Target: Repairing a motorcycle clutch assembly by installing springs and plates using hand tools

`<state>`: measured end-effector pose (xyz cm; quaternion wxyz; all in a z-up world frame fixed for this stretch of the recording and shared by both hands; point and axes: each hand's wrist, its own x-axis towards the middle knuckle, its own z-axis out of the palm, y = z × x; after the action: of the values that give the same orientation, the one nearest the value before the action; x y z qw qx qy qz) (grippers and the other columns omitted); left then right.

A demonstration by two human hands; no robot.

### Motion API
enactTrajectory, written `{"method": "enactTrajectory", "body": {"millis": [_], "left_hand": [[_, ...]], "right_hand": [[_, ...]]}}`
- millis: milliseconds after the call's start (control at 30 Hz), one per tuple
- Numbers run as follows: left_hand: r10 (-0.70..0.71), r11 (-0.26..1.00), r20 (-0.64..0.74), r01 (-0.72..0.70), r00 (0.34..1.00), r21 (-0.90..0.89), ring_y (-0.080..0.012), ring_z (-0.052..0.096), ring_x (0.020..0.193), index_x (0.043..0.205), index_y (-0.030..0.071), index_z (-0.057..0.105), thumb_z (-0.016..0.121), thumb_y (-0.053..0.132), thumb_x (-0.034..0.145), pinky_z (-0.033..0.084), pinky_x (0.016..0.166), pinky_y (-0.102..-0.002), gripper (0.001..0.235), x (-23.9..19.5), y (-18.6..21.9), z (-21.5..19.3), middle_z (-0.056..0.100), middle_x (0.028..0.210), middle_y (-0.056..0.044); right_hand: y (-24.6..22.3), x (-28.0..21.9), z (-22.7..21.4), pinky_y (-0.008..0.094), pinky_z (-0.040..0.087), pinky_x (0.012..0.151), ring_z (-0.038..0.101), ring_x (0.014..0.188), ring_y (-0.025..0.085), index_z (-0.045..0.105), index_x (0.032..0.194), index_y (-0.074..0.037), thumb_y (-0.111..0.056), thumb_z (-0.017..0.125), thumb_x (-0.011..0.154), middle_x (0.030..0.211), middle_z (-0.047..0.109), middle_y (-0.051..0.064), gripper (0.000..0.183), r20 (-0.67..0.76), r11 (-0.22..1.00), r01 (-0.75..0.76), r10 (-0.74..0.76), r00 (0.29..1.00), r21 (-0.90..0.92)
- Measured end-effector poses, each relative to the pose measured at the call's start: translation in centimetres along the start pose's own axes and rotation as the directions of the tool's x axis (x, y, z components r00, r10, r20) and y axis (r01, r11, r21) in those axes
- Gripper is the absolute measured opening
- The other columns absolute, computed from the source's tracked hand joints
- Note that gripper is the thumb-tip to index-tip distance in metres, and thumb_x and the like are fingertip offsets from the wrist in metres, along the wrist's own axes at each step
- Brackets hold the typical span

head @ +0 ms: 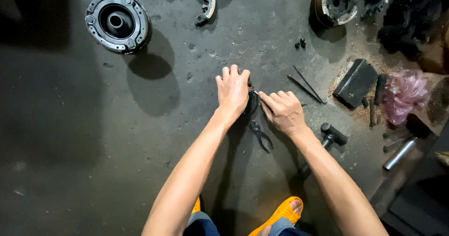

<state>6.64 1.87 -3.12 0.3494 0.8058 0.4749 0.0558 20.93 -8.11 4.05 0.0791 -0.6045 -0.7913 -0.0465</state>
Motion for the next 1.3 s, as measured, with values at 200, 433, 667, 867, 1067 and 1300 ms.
{"method": "enactTrajectory", "body": {"millis": [200,433,667,867,1067,1300], "left_hand": [[0.018,1.000,-0.008,-0.018,1.000,0.023,-0.0352,0.046,0.105,0.093,0.011,0.056,0.083,0.018,0.082,0.040,0.084,-0.051,0.030,0.0,-0.2,0.2,0.046,0.104,-0.010],[0.031,0.999,-0.029,-0.031,0.999,0.022,-0.0340,0.046,0.103,0.090,0.011,0.056,0.083,0.015,0.081,0.039,0.082,-0.049,0.028,-0.1,-0.1,0.1,0.046,0.102,-0.009],[0.044,0.999,-0.100,-0.043,0.994,0.013,-0.0351,0.046,0.099,0.088,0.011,0.056,0.075,0.007,0.084,0.038,0.078,-0.048,0.020,-0.3,0.5,-0.6,0.045,0.099,-0.010],[0.038,0.999,-0.116,-0.038,0.993,-0.002,-0.0350,0.048,0.098,0.089,0.013,0.062,0.068,0.006,0.085,0.040,0.076,-0.049,0.009,-0.3,0.7,-0.9,0.047,0.097,-0.010],[-0.010,1.000,-0.105,0.007,0.994,-0.027,-0.0354,0.048,0.098,0.085,0.014,0.059,0.070,0.009,0.083,0.040,0.076,-0.050,0.012,-0.2,0.9,-0.8,0.046,0.097,-0.009],[-0.031,0.999,-0.092,0.027,0.995,-0.043,-0.0334,0.047,0.101,0.086,0.013,0.062,0.074,0.018,0.079,0.039,0.077,-0.050,0.016,0.1,0.9,0.3,0.048,0.100,-0.009]], "right_hand": [[0.2,-0.2,0.8,0.034,0.049,0.070,0.057,0.067,0.021,0.073,0.111,-0.017,-0.023,0.065,0.098,0.069,0.048,0.001,0.017,-0.003,1.000,0.004,-0.004,1.000,-0.007],[0.8,-0.4,1.6,0.034,0.048,0.068,0.055,0.066,0.022,0.072,0.114,-0.016,-0.023,0.063,0.099,0.070,0.046,0.002,0.020,0.013,0.999,0.030,-0.029,0.999,-0.033],[2.4,0.1,1.8,0.038,0.047,0.066,0.058,0.067,0.023,0.068,0.119,-0.016,-0.023,0.056,0.095,0.075,0.052,0.004,0.027,0.204,0.982,0.174,-0.158,0.966,-0.066],[3.1,1.2,1.3,0.042,0.052,0.062,0.066,0.067,0.027,0.059,0.123,-0.023,-0.023,0.054,0.094,0.074,0.057,0.003,0.029,0.479,0.997,0.067,-0.078,0.874,0.039],[2.5,2.1,1.0,0.042,0.053,0.060,0.068,0.067,0.029,0.057,0.122,-0.023,-0.023,0.054,0.093,0.072,0.060,0.002,0.029,0.593,0.999,-0.031,0.007,0.805,0.031],[4.8,0.0,3.3,0.039,0.054,0.073,0.071,0.080,0.023,0.056,0.133,-0.019,-0.022,0.073,0.075,0.086,0.069,0.002,0.061,0.624,0.949,0.310,-0.203,0.755,-0.066]]}}
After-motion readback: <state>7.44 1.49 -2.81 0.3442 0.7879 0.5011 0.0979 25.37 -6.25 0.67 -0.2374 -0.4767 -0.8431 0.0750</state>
